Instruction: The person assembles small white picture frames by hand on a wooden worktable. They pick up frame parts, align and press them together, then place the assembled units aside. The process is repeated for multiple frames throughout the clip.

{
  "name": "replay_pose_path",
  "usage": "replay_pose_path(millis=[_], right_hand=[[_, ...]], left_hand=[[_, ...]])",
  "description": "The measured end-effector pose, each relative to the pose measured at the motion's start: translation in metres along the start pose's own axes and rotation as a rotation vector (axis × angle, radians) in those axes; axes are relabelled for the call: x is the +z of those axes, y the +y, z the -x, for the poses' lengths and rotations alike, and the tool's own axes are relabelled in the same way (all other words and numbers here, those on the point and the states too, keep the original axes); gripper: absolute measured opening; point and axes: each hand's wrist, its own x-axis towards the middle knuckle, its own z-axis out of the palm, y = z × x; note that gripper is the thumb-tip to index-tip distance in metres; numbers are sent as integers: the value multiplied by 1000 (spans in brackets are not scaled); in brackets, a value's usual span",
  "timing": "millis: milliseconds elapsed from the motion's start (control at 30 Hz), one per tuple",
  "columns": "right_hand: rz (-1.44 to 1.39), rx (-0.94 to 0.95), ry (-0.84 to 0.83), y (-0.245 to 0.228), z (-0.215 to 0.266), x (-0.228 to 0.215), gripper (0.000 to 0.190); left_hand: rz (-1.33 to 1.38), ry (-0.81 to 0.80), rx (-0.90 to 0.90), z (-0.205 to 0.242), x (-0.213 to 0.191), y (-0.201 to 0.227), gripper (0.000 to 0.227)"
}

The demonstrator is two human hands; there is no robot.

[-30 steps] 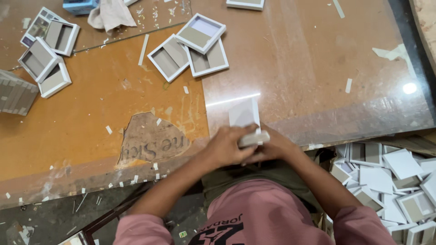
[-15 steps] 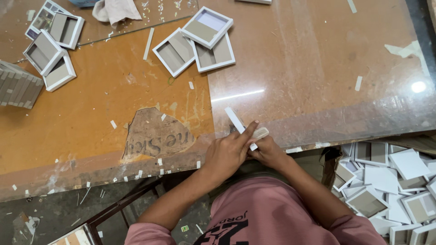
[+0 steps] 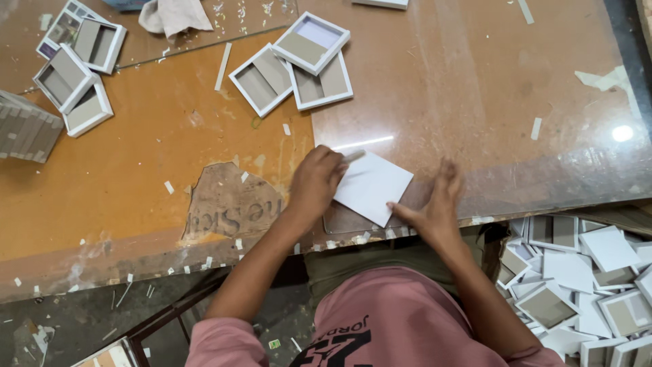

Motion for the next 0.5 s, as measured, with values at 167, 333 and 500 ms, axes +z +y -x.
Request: replay_pose_path(millis=[167, 333, 500], right_hand=[[255, -334, -90, -12, -3, -1, 155], [189, -211, 11, -11, -5, 21, 137], [156, -298, 59, -1, -3, 19, 136]], left_hand=[[-144, 0, 211, -20, 48, 1, 21], [-131, -78, 294, 17, 62, 5, 20], [34, -214, 135, 86, 34, 34, 25]])
